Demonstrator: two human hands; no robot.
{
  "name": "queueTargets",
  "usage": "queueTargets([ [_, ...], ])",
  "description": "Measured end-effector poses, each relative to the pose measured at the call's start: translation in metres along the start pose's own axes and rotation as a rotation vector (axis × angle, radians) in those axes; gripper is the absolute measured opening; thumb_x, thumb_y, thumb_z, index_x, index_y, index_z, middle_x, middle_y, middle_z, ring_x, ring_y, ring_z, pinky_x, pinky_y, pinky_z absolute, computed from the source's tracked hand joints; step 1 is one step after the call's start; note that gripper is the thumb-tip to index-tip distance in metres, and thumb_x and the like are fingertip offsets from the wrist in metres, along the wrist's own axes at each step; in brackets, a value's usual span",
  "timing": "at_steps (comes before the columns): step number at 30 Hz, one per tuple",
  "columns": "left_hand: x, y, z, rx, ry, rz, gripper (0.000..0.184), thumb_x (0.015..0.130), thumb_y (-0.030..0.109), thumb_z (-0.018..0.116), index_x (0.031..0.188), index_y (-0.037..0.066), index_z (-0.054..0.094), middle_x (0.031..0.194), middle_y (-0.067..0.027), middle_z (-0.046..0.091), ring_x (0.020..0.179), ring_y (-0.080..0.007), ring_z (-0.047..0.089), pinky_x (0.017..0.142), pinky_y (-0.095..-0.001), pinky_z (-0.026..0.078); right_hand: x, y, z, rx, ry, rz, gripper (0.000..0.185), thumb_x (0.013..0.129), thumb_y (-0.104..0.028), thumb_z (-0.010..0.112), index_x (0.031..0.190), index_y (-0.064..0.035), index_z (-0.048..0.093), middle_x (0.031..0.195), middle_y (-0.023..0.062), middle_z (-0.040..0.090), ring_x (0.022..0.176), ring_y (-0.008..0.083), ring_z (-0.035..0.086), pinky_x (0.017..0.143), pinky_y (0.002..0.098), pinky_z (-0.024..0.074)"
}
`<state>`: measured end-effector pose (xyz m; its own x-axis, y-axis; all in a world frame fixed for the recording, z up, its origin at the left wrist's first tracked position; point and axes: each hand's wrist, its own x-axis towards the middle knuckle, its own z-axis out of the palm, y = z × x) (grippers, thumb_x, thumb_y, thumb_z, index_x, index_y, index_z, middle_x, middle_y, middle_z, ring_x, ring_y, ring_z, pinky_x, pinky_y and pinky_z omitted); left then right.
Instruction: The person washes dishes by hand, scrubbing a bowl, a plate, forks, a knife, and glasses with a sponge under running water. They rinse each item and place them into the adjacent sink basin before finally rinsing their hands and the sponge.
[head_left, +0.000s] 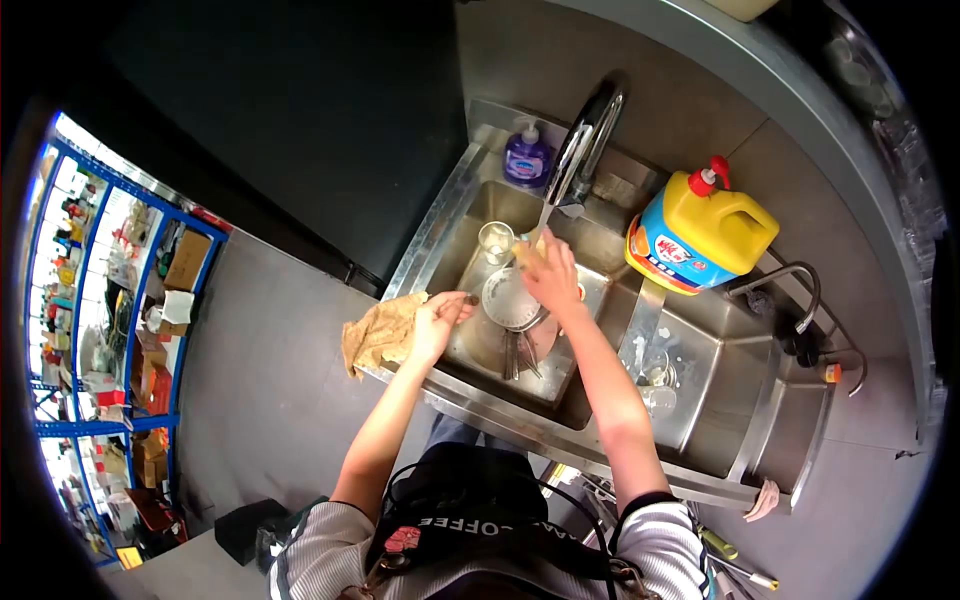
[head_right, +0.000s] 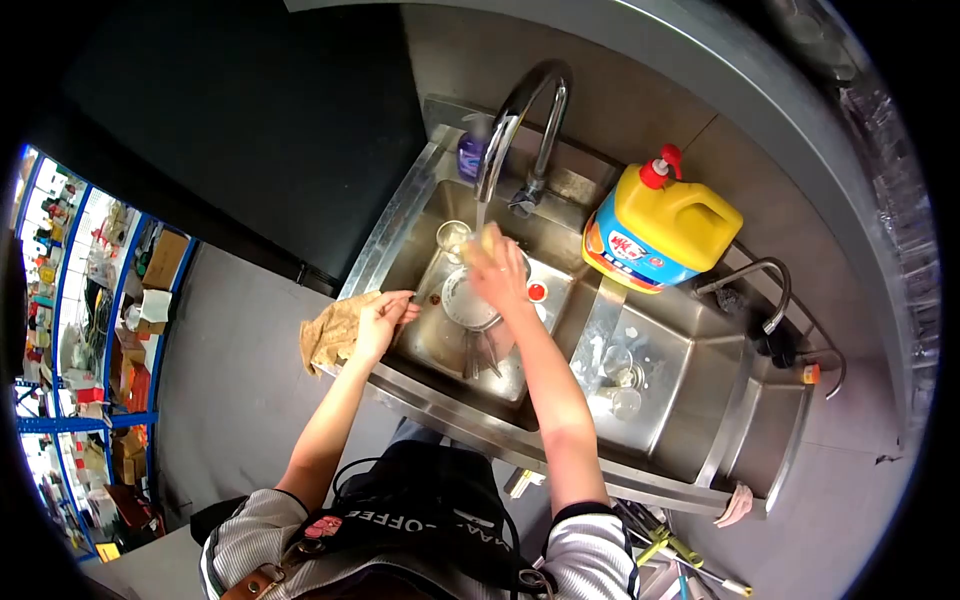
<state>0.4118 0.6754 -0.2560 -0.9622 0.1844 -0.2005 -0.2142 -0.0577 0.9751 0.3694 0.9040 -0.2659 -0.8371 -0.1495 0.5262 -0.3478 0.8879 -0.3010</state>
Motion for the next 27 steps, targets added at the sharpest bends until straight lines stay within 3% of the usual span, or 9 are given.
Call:
queueTargets([
  [4, 0.000, -0.018, -0.032, -0.006, -0.010, -0.025, 0.019, 0.087, 0.007, 0.045, 0.101, -0.004, 0.053, 0.081, -0.0118, 0.062, 0.072, -0.0155, 0.060, 0.067, -0.0244, 0.047, -0.003, -0.005, -0.014, -0.036, -0.056, 0.119, 0.043, 0.058, -0.009, 0.062, 0.101, -0.0098, 0.059, 0.124, 0.0176, 0.038, 0.103, 0.0337, 0.042, 0.088, 0.0405, 0.0383],
  [11, -0.002, -0.002, -0.063, -0.006, -0.049, -0.150, 0.019, 0.088, 0.009, 0.044, 0.100, -0.002, 0.055, 0.081, -0.0101, 0.062, 0.072, -0.0149, 0.059, 0.065, -0.0239, 0.047, -0.011, -0.025, -0.004, 0.156, 0.114, 0.505, 0.048, 0.060, -0.010, 0.066, 0.107, -0.0099, 0.059, 0.119, 0.0180, 0.045, 0.103, 0.0323, 0.045, 0.090, 0.0375, 0.0386],
  [15, 0.003, -0.002, -0.073, 0.011, -0.065, -0.188, 0.020, 0.088, 0.010, 0.045, 0.100, -0.001, 0.056, 0.081, -0.0100, 0.062, 0.073, -0.0149, 0.059, 0.066, -0.0237, 0.047, -0.019, -0.014, 0.012, 0.933, 0.132, 0.927, 0.045, 0.066, -0.010, 0.066, 0.109, -0.0030, 0.056, 0.107, 0.0120, 0.056, 0.090, 0.0213, 0.057, 0.080, 0.0288, 0.0454],
  [16, 0.004, -0.002, -0.074, 0.009, -0.068, -0.194, 0.019, 0.088, 0.010, 0.045, 0.099, -0.001, 0.056, 0.081, -0.0102, 0.062, 0.073, -0.0151, 0.059, 0.066, -0.0237, 0.047, -0.021, -0.014, 0.013, 0.978, 0.151, 0.905, 0.039, 0.071, -0.013, 0.062, 0.108, -0.0004, 0.055, 0.091, 0.0076, 0.061, 0.074, 0.0172, 0.059, 0.070, 0.0251, 0.0479],
  [20, 0.005, -0.002, -0.071, -0.023, -0.062, -0.192, 0.019, 0.088, 0.009, 0.045, 0.099, -0.003, 0.055, 0.081, -0.0110, 0.062, 0.073, -0.0161, 0.060, 0.066, -0.0245, 0.048, -0.014, -0.003, 0.023, 1.756, -0.068, 1.227, 0.023, 0.081, -0.021, 0.046, 0.094, -0.0026, 0.053, 0.078, 0.0105, 0.058, 0.064, 0.0194, 0.056, 0.059, 0.0283, 0.0472],
  [21, 0.005, -0.002, -0.069, -0.038, -0.055, -0.181, 0.019, 0.088, 0.008, 0.045, 0.099, -0.003, 0.055, 0.081, -0.0113, 0.062, 0.073, -0.0164, 0.060, 0.067, -0.0249, 0.048, -0.002, -0.005, 0.024, 1.822, -0.080, 1.228, 0.025, 0.081, -0.025, 0.049, 0.096, -0.0051, 0.053, 0.077, 0.0098, 0.059, 0.064, 0.0191, 0.057, 0.060, 0.0287, 0.0473],
  [23, 0.003, -0.009, -0.071, -0.027, -0.074, -0.161, 0.020, 0.087, 0.007, 0.045, 0.101, -0.004, 0.054, 0.084, -0.0119, 0.061, 0.075, -0.0173, 0.060, 0.069, -0.0260, 0.049, 0.019, 0.009, 0.051, 1.771, -0.206, 1.282, 0.024, 0.082, -0.029, 0.052, 0.094, -0.0079, 0.053, 0.077, 0.0076, 0.059, 0.064, 0.0179, 0.056, 0.059, 0.0295, 0.0472],
  [25, 0.002, -0.013, -0.074, -0.018, -0.083, -0.136, 0.020, 0.088, 0.007, 0.045, 0.101, -0.004, 0.054, 0.085, -0.0124, 0.061, 0.075, -0.0177, 0.061, 0.069, -0.0264, 0.049, 0.036, 0.019, 0.082, 1.430, -0.136, 1.094, 0.028, 0.083, -0.026, 0.053, 0.103, -0.0072, 0.056, 0.082, 0.0045, 0.060, 0.075, 0.0160, 0.056, 0.065, 0.0278, 0.0462],
  [27, -0.003, -0.013, -0.073, -0.016, -0.083, -0.121, 0.019, 0.088, 0.008, 0.045, 0.100, -0.004, 0.054, 0.082, -0.0126, 0.062, 0.073, -0.0176, 0.060, 0.067, -0.0260, 0.049, 0.044, 0.022, 0.088, 1.066, -0.253, 0.943, 0.036, 0.080, -0.028, 0.055, 0.107, -0.0044, 0.054, 0.089, 0.0089, 0.060, 0.075, 0.0253, 0.057, 0.070, 0.0320, 0.0449],
])
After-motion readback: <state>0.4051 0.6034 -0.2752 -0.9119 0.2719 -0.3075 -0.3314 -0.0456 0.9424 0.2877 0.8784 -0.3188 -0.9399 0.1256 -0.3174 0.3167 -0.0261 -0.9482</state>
